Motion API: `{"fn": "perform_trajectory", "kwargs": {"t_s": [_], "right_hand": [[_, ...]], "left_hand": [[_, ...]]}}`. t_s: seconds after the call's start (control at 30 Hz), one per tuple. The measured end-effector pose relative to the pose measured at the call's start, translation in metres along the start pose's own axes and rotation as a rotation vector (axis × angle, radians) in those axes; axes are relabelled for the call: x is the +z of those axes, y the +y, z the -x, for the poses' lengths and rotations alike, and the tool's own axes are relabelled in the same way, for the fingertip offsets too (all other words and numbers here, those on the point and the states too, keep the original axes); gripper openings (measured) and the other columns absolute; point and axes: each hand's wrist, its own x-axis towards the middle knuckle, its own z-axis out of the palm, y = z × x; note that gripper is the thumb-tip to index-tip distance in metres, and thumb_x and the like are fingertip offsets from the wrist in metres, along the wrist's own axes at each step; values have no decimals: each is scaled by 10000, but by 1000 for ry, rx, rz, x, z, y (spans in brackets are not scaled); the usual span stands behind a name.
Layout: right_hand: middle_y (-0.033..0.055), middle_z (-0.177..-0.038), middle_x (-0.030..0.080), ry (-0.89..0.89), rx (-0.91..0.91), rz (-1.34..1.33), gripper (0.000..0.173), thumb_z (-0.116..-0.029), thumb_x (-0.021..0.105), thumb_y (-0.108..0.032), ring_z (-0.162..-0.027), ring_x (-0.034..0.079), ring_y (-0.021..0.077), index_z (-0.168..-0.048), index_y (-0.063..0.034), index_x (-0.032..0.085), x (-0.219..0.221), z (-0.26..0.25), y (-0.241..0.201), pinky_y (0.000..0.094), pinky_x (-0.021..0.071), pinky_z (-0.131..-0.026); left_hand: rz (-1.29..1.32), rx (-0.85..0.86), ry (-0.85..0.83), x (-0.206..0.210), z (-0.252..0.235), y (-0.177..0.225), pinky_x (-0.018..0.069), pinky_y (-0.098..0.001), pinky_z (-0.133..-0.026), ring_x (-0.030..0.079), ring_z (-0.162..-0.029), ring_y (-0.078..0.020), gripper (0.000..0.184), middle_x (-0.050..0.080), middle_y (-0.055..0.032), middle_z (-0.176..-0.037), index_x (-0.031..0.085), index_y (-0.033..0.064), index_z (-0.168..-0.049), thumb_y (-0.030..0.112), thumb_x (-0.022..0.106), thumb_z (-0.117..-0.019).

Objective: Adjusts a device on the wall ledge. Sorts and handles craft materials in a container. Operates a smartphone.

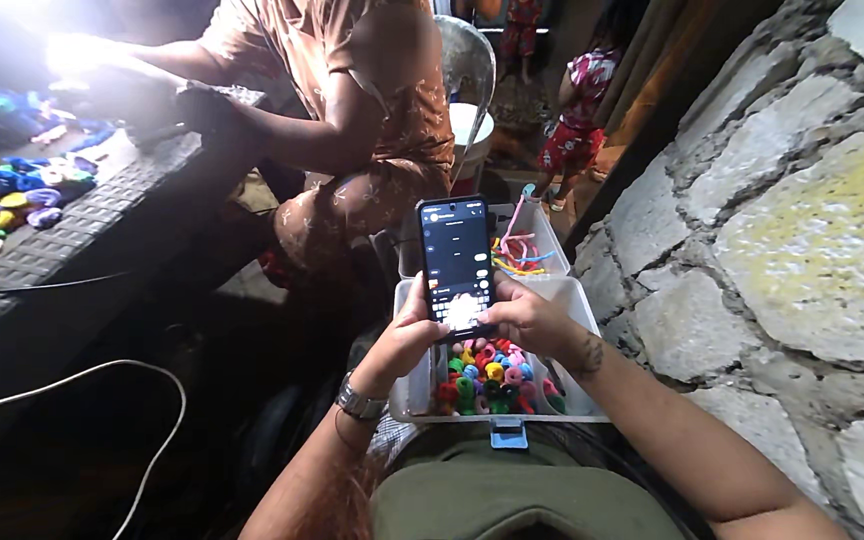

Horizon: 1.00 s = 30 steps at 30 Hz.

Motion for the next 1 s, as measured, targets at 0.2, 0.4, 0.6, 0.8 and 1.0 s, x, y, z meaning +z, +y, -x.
{"fn": "perform_trajectory", "kwargs": {"t_s": [0.2, 0.4, 0.6, 0.8, 1.0], "right_hand": [[60, -1112, 683, -13, 0, -12, 456, -932, 432, 27, -891, 721, 148, -1372, -86, 385, -1, 0, 1, 293, 626, -712], [51, -1113, 665, -48, 35, 22, 498, -923, 435, 16, -849, 709, 133, -1394, -113, 335, -2, -1, 1, 276, 612, -664], [51, -1079, 679, 65, 9, 104, 475, -951, 526, -41, -840, 711, 115, -1392, -84, 355, 5, -2, 3, 253, 605, -653], [56, -1062, 702, 192, -88, 179, 488, -954, 661, -75, -870, 714, 89, -1369, -42, 405, 11, -6, 11, 239, 607, -731], [34, -1090, 670, 113, -65, 247, 596, -911, 663, -44, -861, 691, 53, -1411, -50, 339, 9, -1, 8, 202, 585, -707]], "left_hand": [[49, 1, -14, -2, 0, -1, 623, -373, -819, 700, -1060, -187, 698, 641, -28, -1268, 228, 170, -1469, 1, 507, -852], [35, -57, 42, 1, 1, 4, 628, -378, -810, 712, -1025, -187, 621, 657, -31, -1219, 249, 161, -1435, 8, 477, -878], [-55, -82, 69, 7, -1, 5, 625, -355, -817, 708, -1019, -162, 647, 641, -24, -1236, 162, 162, -1505, 11, 424, -933], [-115, -51, 41, 8, 0, 3, 609, -349, -883, 690, -1068, -138, 682, 621, -13, -1265, 150, 144, -1506, -9, 468, -923], [-253, 3, 124, 8, -2, -1, 615, -324, -869, 702, -1018, -113, 581, 647, -21, -1200, 180, 74, -1511, 57, 472, -1009]]}}
